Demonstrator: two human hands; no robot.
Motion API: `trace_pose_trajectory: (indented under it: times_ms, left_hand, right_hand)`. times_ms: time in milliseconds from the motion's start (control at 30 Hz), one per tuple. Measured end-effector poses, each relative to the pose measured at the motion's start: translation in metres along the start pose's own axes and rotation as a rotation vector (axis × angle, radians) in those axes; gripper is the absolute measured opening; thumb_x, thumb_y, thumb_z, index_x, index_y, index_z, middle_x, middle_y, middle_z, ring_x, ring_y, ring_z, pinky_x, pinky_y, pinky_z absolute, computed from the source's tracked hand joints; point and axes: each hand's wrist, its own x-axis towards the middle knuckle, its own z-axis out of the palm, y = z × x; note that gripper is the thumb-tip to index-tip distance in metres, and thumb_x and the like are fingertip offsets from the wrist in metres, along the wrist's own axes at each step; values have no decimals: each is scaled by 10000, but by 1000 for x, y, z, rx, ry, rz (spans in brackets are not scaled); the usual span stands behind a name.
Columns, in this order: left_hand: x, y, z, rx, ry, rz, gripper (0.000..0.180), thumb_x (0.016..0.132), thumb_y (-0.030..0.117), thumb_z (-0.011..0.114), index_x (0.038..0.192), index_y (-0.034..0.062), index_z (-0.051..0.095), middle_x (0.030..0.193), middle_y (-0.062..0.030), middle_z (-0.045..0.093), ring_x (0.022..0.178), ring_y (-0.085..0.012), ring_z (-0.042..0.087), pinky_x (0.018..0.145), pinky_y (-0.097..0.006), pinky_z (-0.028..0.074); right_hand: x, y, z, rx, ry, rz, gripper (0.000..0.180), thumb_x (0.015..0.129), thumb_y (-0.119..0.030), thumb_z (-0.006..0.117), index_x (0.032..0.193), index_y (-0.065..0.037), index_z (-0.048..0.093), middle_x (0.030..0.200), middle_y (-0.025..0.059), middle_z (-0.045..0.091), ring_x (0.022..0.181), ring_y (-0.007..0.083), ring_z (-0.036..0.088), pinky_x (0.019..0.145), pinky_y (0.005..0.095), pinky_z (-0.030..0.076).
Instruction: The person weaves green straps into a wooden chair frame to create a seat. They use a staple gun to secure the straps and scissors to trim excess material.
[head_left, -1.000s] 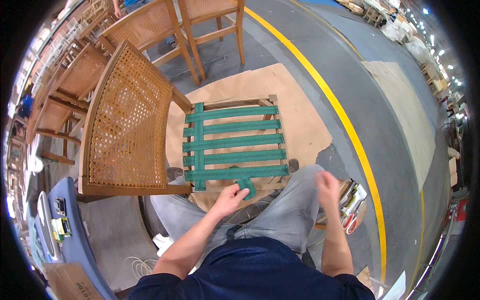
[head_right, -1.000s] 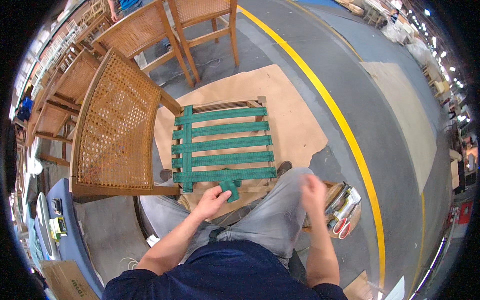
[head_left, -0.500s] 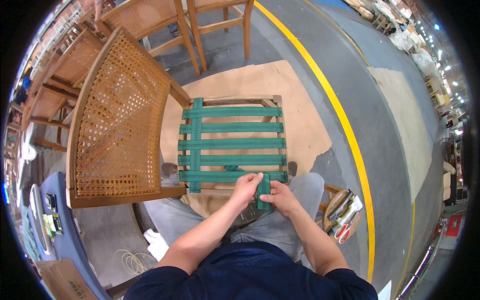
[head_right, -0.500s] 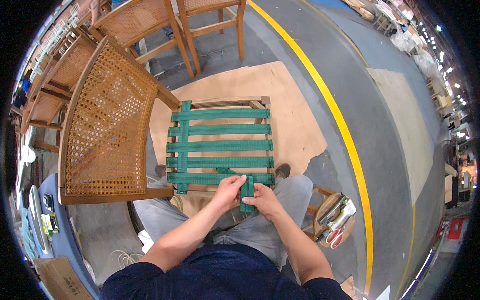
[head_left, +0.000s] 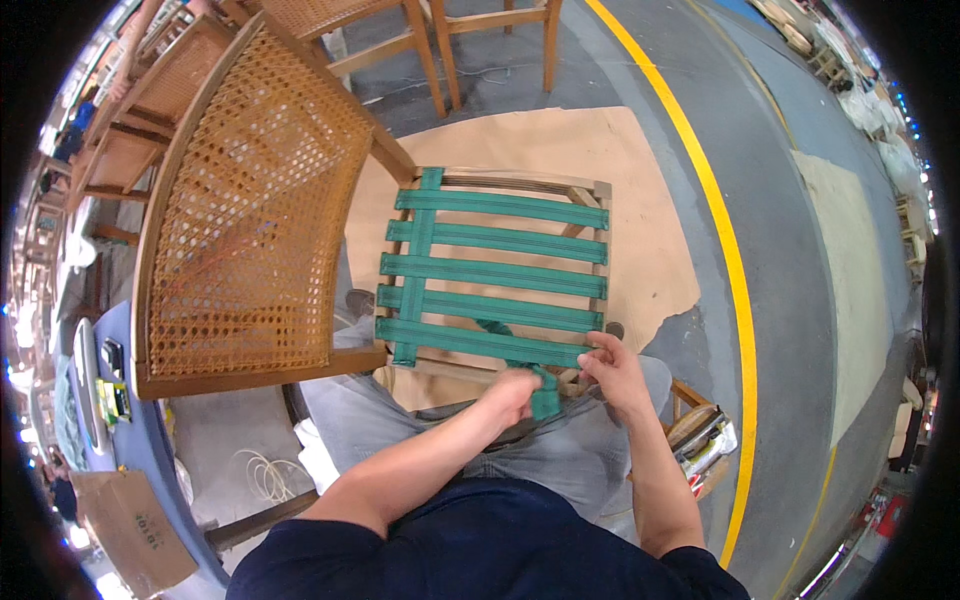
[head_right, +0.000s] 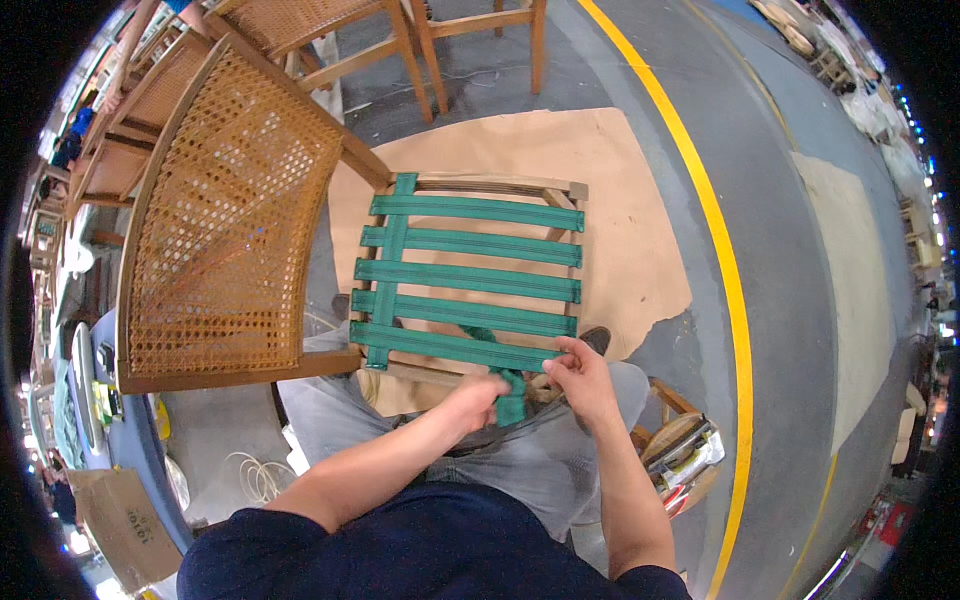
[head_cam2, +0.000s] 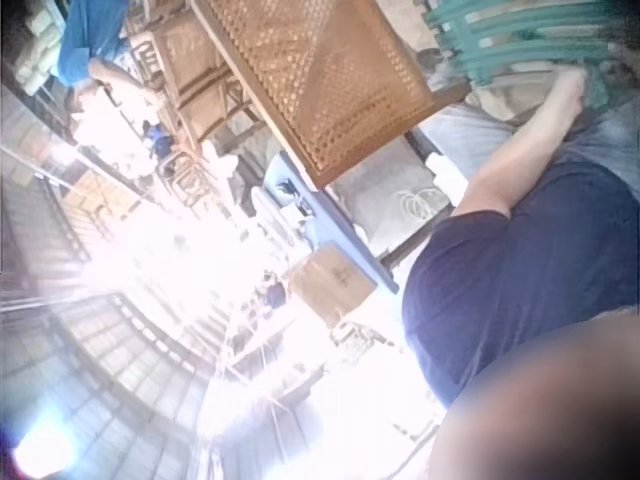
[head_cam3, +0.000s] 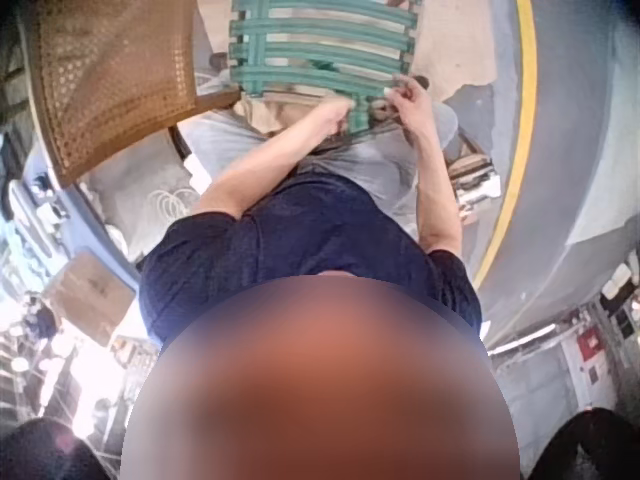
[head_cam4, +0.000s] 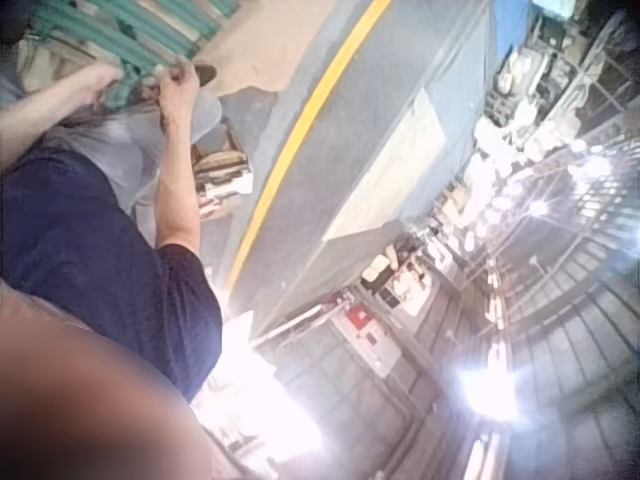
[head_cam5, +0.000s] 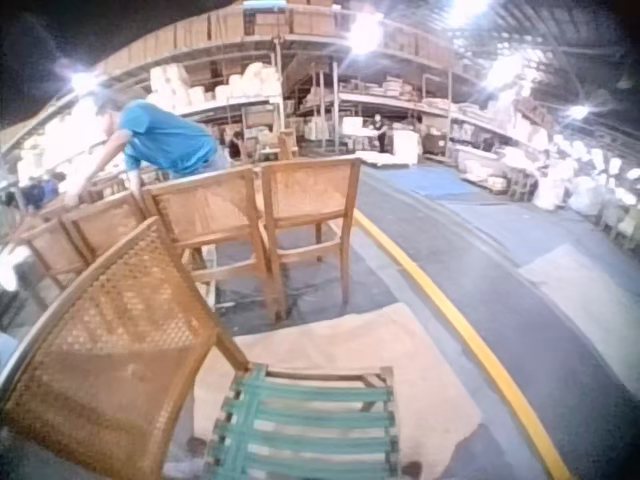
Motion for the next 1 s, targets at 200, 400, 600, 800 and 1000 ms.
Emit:
trace_pose_trajectory:
  times_ms: [200,400,600,800,1000]
  left_hand:
    - [7,10,-5,-147,124,-98,101,1008,65,566,1047,47,658,872,-48,693,665,-210,654,690,-386,604]
    - [74,10,11,-604,-28,-65,254,908,-87,472,1130,-29,582,1055,-182,693,894,-348,722,798,-492,636]
    - [75,6,-14,-631,-102,-105,291,851,-98,487,1115,-30,588,1062,-200,690,914,-355,709,826,-469,620]
    - [25,1,-17,289,-18,205,353,958,45,600,1310,37,629,1169,-154,697,947,-290,724,832,-396,608]
    - [14,72,7,362,-128,327,450,1071,95,537,1519,70,548,1202,-127,701,875,-189,728,780,-343,593]
  right_hand:
    - [15,2,1,11,46,-50,394,1008,-99,698,1370,32,613,948,55,697,787,129,670,711,289,548]
    - [62,17,1,-650,42,-208,251,998,-177,717,1173,0,749,887,103,750,743,171,714,692,326,565]
    - [83,1,51,-580,-111,191,201,956,-191,770,1015,0,759,669,61,649,542,173,614,551,344,513]
    - [69,29,35,-69,176,-27,150,993,-137,729,955,7,710,770,16,644,542,127,576,497,307,453]
    - [86,5,17,-55,66,140,245,1044,-227,667,1045,13,719,742,28,642,581,140,607,537,338,475]
